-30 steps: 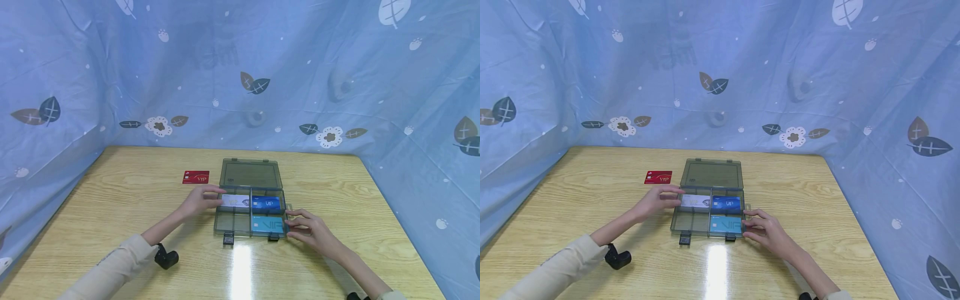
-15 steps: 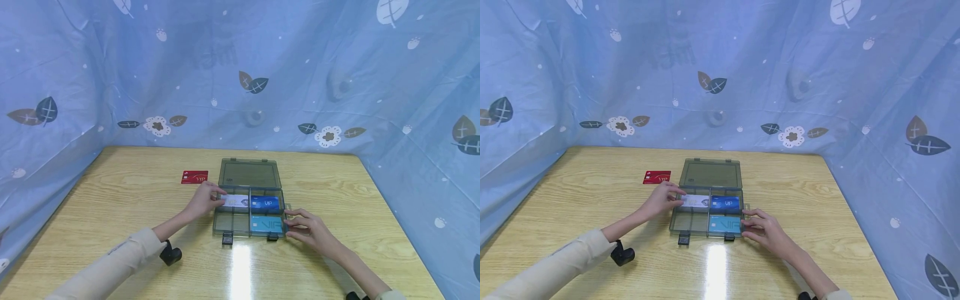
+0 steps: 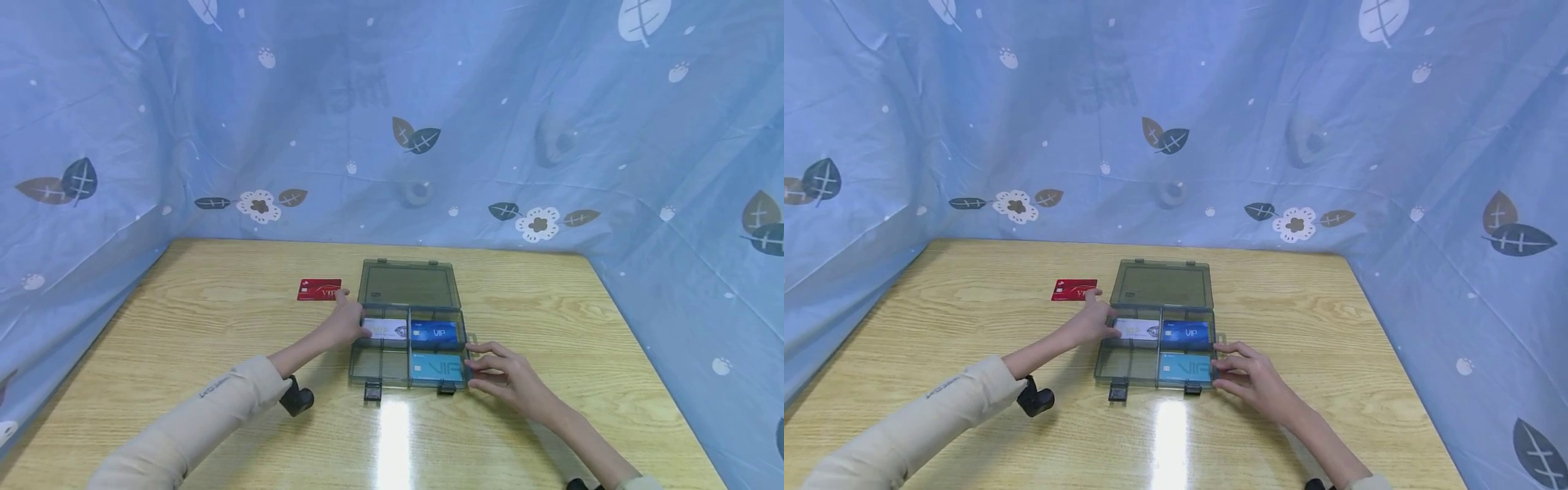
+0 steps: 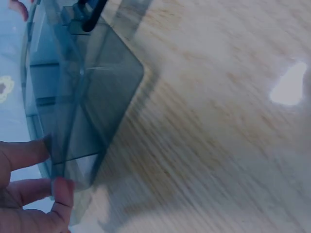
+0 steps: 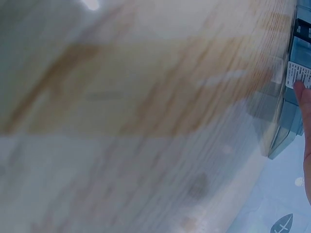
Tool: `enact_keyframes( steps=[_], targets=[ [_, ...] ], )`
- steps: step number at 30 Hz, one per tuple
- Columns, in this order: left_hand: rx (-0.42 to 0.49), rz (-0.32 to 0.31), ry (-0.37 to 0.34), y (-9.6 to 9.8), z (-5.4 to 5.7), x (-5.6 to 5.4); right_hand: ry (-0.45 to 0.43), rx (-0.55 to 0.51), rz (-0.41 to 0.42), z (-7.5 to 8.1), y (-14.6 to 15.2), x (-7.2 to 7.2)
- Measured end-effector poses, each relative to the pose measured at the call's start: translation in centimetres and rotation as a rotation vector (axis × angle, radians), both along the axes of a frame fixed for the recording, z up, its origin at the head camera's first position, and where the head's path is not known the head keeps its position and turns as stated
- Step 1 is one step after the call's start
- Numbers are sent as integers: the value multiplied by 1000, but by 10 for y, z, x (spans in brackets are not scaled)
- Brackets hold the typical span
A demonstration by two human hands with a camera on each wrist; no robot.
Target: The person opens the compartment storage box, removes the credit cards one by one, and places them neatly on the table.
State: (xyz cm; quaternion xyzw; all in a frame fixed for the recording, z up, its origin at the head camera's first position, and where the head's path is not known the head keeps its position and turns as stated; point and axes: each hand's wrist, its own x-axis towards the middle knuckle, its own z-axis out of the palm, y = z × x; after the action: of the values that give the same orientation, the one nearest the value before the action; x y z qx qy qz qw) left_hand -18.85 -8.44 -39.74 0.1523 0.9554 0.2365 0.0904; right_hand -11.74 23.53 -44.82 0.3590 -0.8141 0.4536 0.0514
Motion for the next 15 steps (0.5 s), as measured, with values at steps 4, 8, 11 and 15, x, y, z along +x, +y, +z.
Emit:
enact_keyframes(
  steps=[4,8,11,15],
  targets=[
    [-72,-8,-32,5,3,-2,3,-1,2,0,0,0],
    [-87,-17,-77,7,5,-4,3,-3,3,0,0,0],
    [-67,-8,-102,7,5,-5,4,-4,6,-1,1,-1],
    [-4,11,-102,5,4,-4,15,-14,13,-1,1,-1]
  ],
)
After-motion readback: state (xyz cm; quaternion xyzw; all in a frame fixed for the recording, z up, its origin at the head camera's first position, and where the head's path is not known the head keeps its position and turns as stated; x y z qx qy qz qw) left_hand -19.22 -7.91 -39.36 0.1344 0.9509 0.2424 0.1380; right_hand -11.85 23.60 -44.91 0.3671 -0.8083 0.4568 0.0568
